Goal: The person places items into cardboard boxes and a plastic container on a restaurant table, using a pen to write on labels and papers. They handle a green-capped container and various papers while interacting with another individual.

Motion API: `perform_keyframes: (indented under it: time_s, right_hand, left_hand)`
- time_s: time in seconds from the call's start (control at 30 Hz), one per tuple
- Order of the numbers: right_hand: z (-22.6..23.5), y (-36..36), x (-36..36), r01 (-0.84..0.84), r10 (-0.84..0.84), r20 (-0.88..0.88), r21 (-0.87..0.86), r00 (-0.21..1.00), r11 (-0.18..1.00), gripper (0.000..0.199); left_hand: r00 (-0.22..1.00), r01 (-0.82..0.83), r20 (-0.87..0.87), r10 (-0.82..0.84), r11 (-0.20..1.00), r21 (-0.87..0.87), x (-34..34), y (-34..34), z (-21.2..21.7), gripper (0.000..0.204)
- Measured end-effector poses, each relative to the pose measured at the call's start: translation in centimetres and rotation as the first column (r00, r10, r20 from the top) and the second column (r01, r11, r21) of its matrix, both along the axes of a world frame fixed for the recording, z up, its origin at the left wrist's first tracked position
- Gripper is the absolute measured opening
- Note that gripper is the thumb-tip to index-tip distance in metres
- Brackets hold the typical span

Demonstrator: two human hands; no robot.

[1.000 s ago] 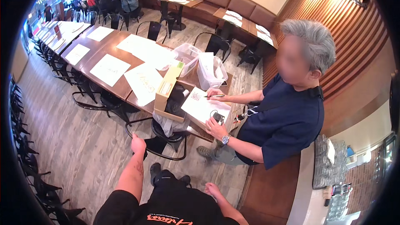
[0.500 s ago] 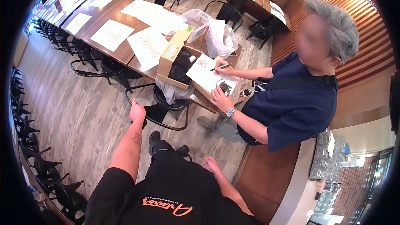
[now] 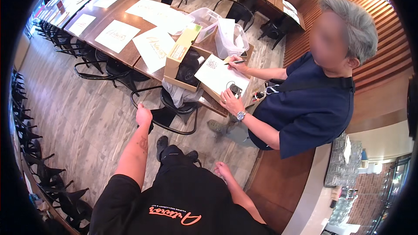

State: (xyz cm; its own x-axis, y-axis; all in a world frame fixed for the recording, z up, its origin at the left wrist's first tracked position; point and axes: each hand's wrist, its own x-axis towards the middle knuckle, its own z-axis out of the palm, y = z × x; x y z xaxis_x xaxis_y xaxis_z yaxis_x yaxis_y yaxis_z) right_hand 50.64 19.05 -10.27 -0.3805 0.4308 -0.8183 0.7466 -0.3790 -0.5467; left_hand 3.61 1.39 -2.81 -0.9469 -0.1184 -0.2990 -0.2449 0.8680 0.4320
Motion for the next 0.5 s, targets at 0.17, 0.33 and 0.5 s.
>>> perform_keyframes:
  time_s: [0.17, 0.33, 0.5]
  right_hand:
    - [0.23, 0.31, 0.43, 0.044, -0.044, 0.027, -0.021, 0.999, 0.999, 0.029]
    - [0.43, 0.28, -0.04, 0.052, -0.052, 0.006, 0.003, 0.999, 0.999, 0.027]
    - [0.40, 0.00, 0.20, 0.044, -0.044, -0.008, 0.000, 0.999, 0.999, 0.027]
  left_hand:
    - [1.000, 0.002, -0.019, -0.002, 1.000, 0.002, 0.15, 0.15, 0.17, 0.025]
    - [1.000, -0.002, -0.008, 0.002, 1.000, 0.005, 0.32, 0.36, 0.77, 0.024]
    - [1.000, 0.002, 0.003, -0.002, 1.000, -0.004, 0.37, 0.37, 0.89, 0.024]
